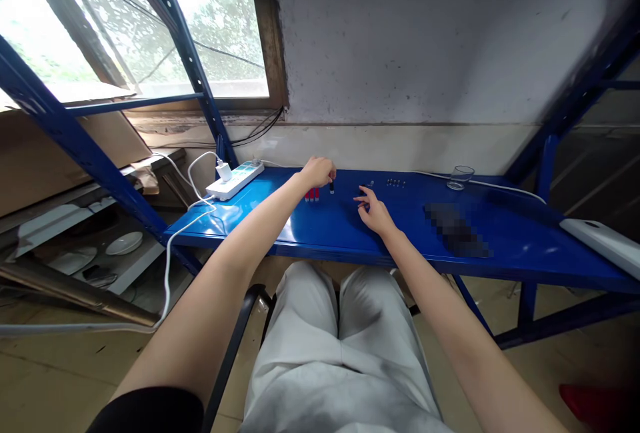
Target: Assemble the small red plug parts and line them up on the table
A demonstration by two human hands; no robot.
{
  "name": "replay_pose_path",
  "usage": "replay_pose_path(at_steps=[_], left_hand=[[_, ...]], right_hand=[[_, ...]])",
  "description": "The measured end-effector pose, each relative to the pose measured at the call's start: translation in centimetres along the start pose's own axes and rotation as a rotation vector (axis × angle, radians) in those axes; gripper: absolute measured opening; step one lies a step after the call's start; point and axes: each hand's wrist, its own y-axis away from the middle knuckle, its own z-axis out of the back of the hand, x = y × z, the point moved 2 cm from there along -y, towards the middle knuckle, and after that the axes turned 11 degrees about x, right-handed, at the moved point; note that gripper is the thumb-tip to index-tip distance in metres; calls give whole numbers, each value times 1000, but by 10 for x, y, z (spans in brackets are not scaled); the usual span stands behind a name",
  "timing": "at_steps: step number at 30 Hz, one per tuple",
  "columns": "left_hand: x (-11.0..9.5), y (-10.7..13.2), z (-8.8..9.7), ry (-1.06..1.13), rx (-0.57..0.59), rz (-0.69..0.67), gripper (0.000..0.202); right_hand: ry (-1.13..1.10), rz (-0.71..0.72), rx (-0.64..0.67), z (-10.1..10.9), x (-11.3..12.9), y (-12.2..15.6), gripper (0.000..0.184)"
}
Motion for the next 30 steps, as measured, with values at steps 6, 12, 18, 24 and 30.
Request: replay_pose_path(at_steps=[6, 12, 18, 24, 30], left_hand=[[11, 2, -23, -55, 73, 77, 21], [18, 0, -33, -23, 95, 129, 21], [20, -1, -36, 8, 54, 151, 17], [16, 2, -37, 20, 50, 170, 14], [16, 2, -36, 6, 56, 179, 16]], right_hand=[[-3, -45, 25, 2, 3, 2, 57], [-19, -70, 29, 2, 2, 2, 54], [-22, -68, 39, 3, 3, 2, 54], [-10, -56, 32, 4, 3, 2, 53], [-14, -85, 29, 4, 4, 3, 52]])
